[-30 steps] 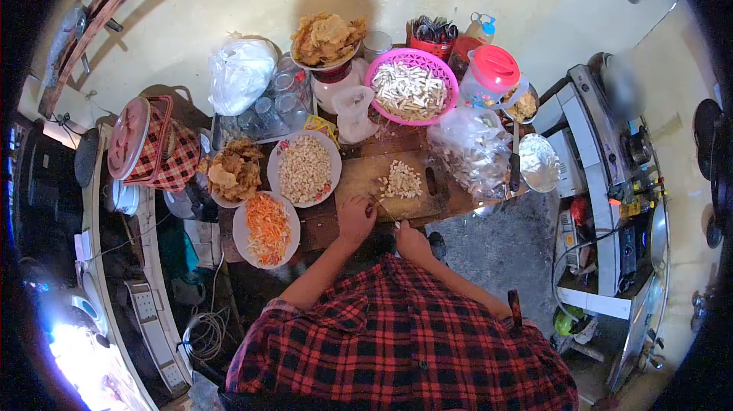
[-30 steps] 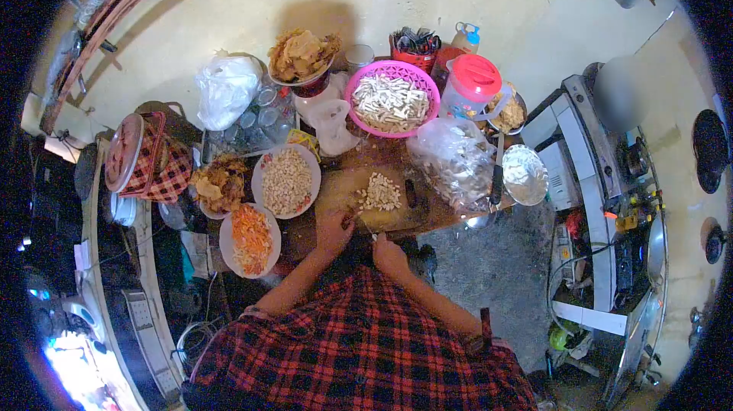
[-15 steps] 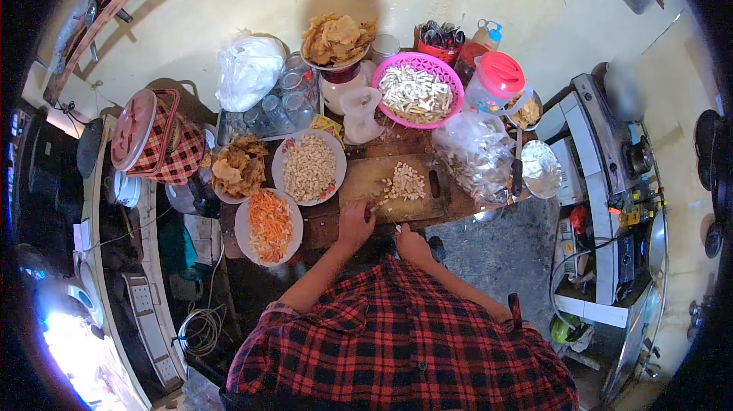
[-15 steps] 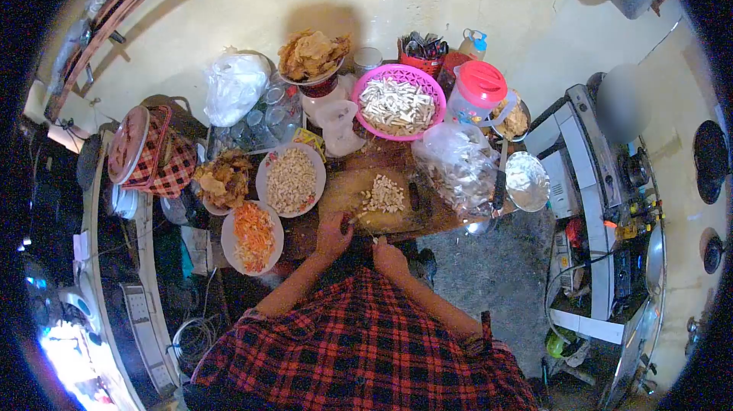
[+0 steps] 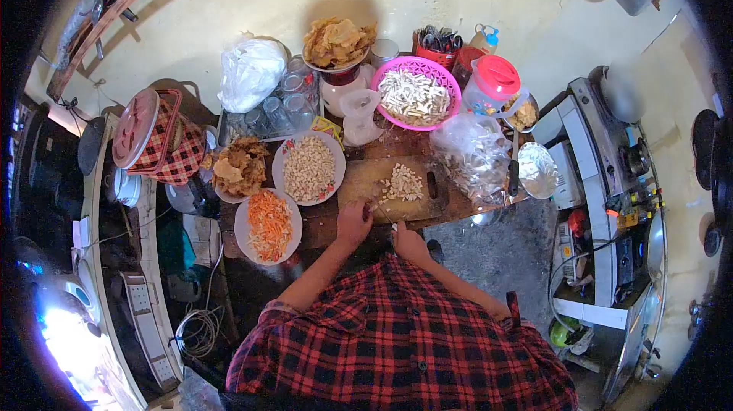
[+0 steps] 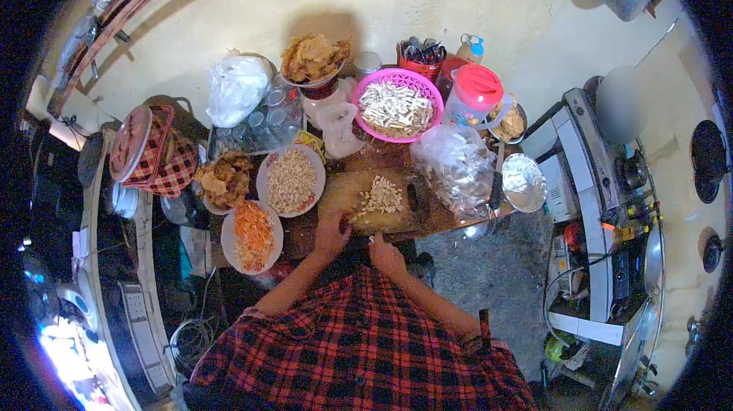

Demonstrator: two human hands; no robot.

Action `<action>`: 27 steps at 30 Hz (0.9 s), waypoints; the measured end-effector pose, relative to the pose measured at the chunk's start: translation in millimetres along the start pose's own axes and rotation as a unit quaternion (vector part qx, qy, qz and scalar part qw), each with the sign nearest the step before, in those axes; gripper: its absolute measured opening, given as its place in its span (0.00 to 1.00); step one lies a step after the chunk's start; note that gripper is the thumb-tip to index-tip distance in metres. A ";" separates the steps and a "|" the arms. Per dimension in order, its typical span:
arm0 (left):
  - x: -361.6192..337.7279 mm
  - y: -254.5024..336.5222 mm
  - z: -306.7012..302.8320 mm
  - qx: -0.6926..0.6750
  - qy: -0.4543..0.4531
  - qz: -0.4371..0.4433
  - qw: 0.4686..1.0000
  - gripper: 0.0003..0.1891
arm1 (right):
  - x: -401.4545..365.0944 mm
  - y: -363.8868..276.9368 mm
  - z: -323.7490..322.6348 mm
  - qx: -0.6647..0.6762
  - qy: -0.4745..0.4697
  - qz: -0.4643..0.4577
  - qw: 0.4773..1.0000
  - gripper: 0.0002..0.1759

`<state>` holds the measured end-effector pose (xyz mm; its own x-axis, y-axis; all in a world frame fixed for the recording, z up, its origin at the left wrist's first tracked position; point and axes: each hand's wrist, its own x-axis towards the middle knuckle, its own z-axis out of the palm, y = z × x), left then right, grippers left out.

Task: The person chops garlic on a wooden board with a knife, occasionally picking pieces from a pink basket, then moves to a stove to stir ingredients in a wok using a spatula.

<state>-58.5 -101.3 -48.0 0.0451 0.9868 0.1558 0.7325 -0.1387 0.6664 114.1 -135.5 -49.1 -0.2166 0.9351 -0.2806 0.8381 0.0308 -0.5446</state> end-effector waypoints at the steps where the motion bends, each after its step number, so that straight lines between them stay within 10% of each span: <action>1: -0.6 -0.5 0.2 -0.001 -0.001 -0.001 1.000 0.14 | 0.9 1.0 1.7 0.000 -0.013 0.003 1.000 0.16; 27: -0.7 -4.2 -1.7 -0.078 0.021 -0.039 0.996 0.14 | 1.7 -2.4 9.8 0.004 -0.008 0.000 1.000 0.15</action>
<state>-62.7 -101.5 -49.7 -0.0385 0.9912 0.1263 0.6179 -0.0757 0.7826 106.8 -137.4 -56.0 -0.2249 0.9291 -0.2936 0.8336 0.0275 -0.5516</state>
